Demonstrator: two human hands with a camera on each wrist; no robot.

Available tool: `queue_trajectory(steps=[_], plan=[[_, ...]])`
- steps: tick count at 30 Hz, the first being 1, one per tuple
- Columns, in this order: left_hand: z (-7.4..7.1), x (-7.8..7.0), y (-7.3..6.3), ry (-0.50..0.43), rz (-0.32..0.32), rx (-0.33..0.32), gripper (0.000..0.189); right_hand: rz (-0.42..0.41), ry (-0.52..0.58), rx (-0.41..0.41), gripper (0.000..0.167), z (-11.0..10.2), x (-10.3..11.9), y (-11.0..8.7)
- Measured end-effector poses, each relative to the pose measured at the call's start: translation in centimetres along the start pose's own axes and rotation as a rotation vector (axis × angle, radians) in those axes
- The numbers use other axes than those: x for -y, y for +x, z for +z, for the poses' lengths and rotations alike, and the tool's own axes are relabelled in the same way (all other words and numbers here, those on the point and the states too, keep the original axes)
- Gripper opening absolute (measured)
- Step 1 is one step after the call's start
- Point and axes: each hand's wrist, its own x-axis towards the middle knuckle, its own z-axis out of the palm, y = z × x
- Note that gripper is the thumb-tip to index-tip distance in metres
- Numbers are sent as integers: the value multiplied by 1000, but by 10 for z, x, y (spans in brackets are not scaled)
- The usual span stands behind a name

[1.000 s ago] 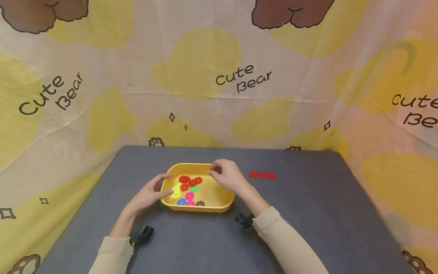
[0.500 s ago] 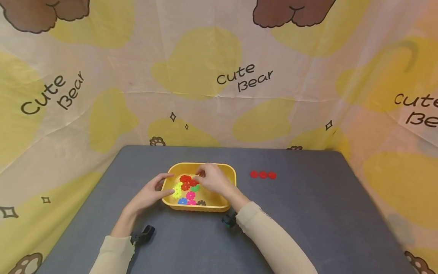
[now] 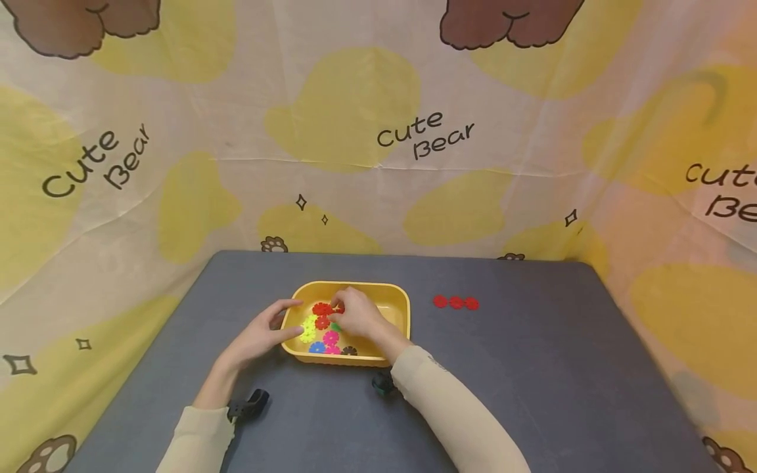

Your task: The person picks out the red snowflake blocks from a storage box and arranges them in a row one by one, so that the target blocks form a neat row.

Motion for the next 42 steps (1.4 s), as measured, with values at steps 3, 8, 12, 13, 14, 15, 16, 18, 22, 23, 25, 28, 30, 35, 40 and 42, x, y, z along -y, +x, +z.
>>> queue_trajectory(steps=[3, 8, 12, 13, 14, 15, 16, 18, 22, 23, 25, 28, 30, 35, 40, 42], plan=[[0, 1, 0, -4, 0, -1, 63, 17, -4, 20, 22, 2, 0, 2], [0, 0, 0, -11, -5, -5, 62, 15, -42, 36, 22, 5, -2, 5], [1, 0, 1, -13, -10, -7, 63, 8, -88, 48, 22, 7, -2, 6], [1, 0, 1, -19, -13, -10, 63, 11, -99, 51, 23, 8, -2, 6], [1, 0, 1, -17, -4, -9, 64, 11, -108, 53, 23, 8, -3, 7], [1, 0, 1, -20, -1, -11, 64, 16, -113, 56, 24, 9, -3, 7], [1, 0, 1, -20, 2, -12, 64, 22, -117, 58, 25, 9, -3, 7], [1, 1, 1, -16, 8, -10, 63, 31, -115, 60, 25, 10, -4, 7], [2, 1, 2, -14, 2, -8, 62, 31, -97, 58, 25, 10, -6, 7], [2, 2, 2, -12, 4, -5, 61, 29, -95, 56, 24, 10, -6, 7], [2, 2, 1, -12, 3, -9, 62, 24, -95, 52, 23, 9, -6, 6], [2, 2, 1, -11, 7, -12, 63, 27, -89, 44, 23, 8, -5, 5], [2, 1, 0, -6, 11, -12, 64, 32, -82, 40, 23, 7, -5, 4], [3, 2, 1, -3, 13, -13, 64, 32, -36, 25, 26, 5, -7, 1], [3, 3, 2, 1, 11, -11, 64, 0, 13, 5, 25, -2, -5, -5], [1, 3, 1, 7, 17, -10, 64, -2, 30, 7, 24, -6, -2, -9]])
